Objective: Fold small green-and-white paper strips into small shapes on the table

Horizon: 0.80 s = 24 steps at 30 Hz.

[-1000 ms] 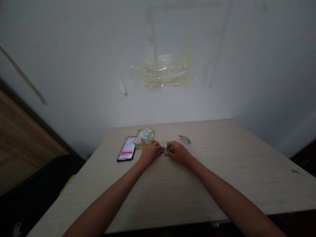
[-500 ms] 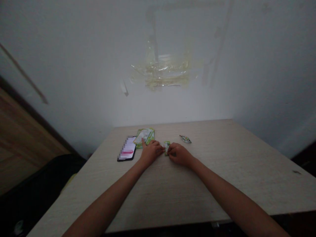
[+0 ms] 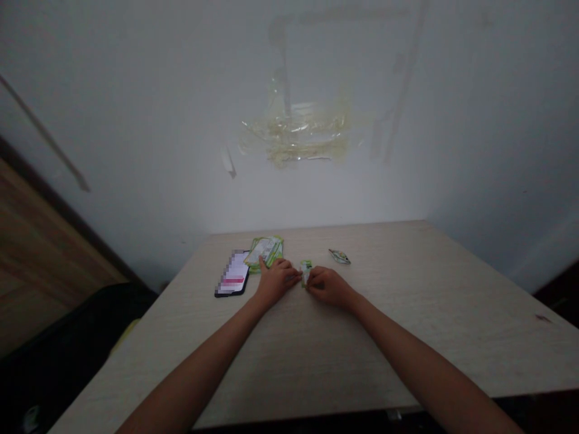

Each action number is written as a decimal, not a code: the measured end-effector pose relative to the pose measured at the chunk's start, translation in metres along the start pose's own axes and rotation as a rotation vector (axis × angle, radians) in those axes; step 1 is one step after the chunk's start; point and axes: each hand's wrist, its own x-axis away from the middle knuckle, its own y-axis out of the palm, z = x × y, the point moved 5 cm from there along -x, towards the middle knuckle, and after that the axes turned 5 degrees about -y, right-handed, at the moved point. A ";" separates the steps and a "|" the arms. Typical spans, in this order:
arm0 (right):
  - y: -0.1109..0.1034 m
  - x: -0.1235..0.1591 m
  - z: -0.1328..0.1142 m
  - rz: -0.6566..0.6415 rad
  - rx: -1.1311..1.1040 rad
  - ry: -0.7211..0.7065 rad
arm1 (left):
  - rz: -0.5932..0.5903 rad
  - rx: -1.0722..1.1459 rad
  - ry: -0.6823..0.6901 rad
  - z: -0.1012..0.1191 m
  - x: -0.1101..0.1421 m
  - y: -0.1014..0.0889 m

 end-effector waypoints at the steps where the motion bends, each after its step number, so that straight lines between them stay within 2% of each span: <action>1: -0.001 0.000 0.002 0.013 0.011 0.017 | 0.001 0.005 0.000 0.000 0.000 0.000; 7: -0.008 -0.001 0.019 0.145 0.116 0.120 | 0.010 0.017 0.010 -0.001 0.002 0.000; 15: -0.003 -0.002 0.021 0.085 0.131 0.110 | 0.012 0.043 -0.003 0.000 0.003 0.000; 24: 0.001 0.000 0.027 0.102 0.215 0.103 | -0.023 0.044 -0.045 0.001 0.004 0.000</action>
